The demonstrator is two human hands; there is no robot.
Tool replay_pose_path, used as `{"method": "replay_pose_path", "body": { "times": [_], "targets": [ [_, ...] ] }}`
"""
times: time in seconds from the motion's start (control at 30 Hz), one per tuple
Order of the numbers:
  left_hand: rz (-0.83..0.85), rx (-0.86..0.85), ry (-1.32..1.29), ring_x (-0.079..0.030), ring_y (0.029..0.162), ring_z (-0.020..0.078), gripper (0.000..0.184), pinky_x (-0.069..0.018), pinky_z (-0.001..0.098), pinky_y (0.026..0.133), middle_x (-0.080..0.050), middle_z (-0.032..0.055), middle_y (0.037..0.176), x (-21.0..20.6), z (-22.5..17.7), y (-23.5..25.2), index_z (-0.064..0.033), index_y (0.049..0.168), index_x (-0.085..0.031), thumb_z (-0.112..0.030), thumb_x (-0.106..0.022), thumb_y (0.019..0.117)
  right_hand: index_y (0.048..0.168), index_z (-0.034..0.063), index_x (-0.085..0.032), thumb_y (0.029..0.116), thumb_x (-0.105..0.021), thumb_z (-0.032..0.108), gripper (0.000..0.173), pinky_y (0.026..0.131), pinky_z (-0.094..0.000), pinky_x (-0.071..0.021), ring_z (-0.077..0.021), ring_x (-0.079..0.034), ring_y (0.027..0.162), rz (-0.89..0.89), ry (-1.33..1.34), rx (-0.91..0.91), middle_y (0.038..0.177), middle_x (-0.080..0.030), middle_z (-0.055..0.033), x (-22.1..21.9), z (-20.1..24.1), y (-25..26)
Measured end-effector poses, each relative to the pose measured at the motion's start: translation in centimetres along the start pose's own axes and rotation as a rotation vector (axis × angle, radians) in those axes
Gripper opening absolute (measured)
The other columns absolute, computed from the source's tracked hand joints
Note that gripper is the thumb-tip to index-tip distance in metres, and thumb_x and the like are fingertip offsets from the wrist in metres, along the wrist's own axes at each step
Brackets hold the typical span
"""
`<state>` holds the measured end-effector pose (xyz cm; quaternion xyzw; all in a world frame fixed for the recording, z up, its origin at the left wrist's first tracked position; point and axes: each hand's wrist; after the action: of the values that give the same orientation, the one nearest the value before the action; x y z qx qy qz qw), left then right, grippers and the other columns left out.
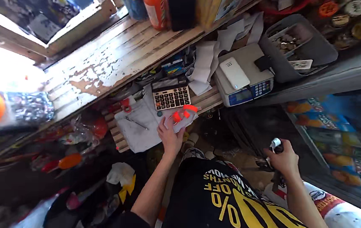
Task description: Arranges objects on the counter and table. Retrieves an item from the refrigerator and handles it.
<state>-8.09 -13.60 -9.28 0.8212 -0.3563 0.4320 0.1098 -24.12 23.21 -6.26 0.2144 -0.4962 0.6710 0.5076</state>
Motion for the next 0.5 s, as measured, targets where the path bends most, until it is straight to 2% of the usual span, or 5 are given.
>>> {"method": "replay_pose_path", "body": {
  "times": [0.1,0.17,0.3,0.4,0.5],
  "targets": [
    [-0.083,0.124,-0.036,-0.036,0.137,0.0560,0.081,-0.0391,0.0709,0.101,-0.025,0.0308,0.161,-2.6,-1.1,1.1,-0.0123,0.150,-0.047,-0.046,-0.081,0.0840,0.140,0.0020,-0.051,0.0842,-0.078,0.007,0.062,0.080,-0.0712,-0.0479,-0.0507,-0.065,0.095,-0.011,0.028,0.066,0.107,-0.066,-0.0327,0.7,-0.1,-1.0],
    [-0.124,0.147,-0.023,-0.039,0.134,0.0565,0.078,-0.0423,0.0697,0.097,-0.025,0.0310,0.161,-3.9,-1.5,1.5,-0.0164,0.150,-0.049,-0.040,-0.083,0.0837,0.140,0.0036,-0.052,0.0845,-0.078,0.008,0.061,0.078,-0.0694,-0.0486,-0.0480,-0.066,0.092,-0.003,0.033,0.129,0.105,-0.067,-0.0306,1.3,-0.3,-1.2],
    [-0.134,0.092,0.017,-0.049,0.124,0.0549,0.045,-0.0493,0.0644,0.090,-0.042,0.0295,0.150,-5.1,-1.1,2.0,-0.0208,0.139,-0.062,-0.014,-0.070,0.0950,0.139,0.0033,-0.053,0.0840,-0.078,0.010,0.061,0.077,-0.0684,-0.0488,-0.0468,-0.066,0.090,0.014,0.041,0.222,0.105,-0.067,-0.0296,2.0,-2.5,-1.8],
    [-0.138,0.074,-0.045,-0.052,0.123,0.0531,0.035,-0.0495,0.0616,0.097,-0.050,0.0309,0.142,-4.3,-0.6,2.2,-0.0127,0.132,-0.066,-0.007,-0.063,0.0978,0.139,0.0040,-0.054,0.0837,-0.078,0.010,0.060,0.076,-0.0691,-0.0485,-0.0474,-0.066,0.090,0.015,0.036,0.240,0.104,-0.068,-0.0293,2.3,-5.2,-2.7],
    [-0.246,0.091,-0.204,-0.054,0.122,0.0497,0.035,-0.0461,0.0605,0.102,-0.055,0.0324,0.134,-1.9,-0.1,1.8,-0.0046,0.132,-0.065,-0.007,-0.064,0.0971,0.137,0.0021,-0.055,0.0818,-0.078,0.011,0.061,0.074,-0.0690,-0.0477,-0.0469,-0.066,0.088,0.010,0.050,0.254,0.103,-0.067,-0.0298,2.4,-7.9,-3.9]
  ]
}}
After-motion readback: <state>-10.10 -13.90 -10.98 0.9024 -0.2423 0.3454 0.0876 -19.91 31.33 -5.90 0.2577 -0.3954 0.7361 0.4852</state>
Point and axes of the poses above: each hand's wrist, its own y-axis towards the middle knuckle, its own x-axis out of the back of the hand, z = x × y
